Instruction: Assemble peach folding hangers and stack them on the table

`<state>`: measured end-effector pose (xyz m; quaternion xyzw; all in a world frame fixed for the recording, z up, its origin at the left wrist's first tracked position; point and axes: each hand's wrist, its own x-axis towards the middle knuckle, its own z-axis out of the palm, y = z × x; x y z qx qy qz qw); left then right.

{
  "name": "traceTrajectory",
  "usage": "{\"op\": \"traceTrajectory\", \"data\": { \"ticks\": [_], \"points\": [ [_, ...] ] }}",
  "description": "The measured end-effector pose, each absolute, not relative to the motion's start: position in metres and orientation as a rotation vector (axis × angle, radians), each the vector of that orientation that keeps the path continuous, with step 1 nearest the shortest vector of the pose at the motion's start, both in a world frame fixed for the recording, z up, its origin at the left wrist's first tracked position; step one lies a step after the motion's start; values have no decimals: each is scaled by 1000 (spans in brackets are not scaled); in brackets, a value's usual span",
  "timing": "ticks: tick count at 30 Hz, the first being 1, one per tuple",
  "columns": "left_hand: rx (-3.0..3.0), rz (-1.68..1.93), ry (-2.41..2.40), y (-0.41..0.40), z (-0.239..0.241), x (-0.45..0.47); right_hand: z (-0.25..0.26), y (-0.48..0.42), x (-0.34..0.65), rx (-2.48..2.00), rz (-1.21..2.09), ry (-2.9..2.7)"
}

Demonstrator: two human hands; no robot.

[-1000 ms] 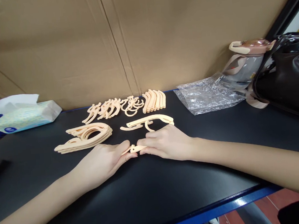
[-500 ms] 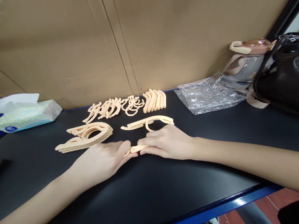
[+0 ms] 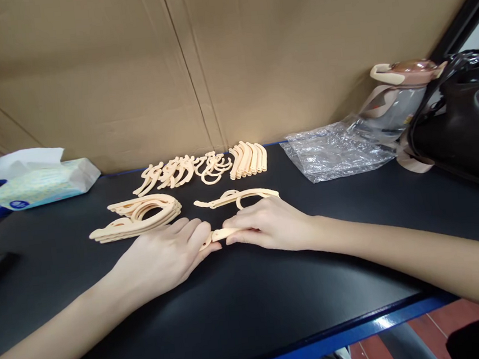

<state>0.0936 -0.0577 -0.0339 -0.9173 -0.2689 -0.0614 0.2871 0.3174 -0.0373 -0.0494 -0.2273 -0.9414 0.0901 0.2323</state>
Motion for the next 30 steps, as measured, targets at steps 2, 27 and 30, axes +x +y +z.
{"op": "traceTrajectory", "data": {
  "ticks": [2,27,30],
  "points": [
    [-2460,-162,-727,-58,-33,93,-49,-37,318,-628,247,-2586],
    [-2932,-129,-980,-53,-30,90,-55,-41,319,-692,-1,-2619],
    [-2961,-106,-1059,-54,-30,90,-56,-40,319,-688,15,-2610]
  ]
}}
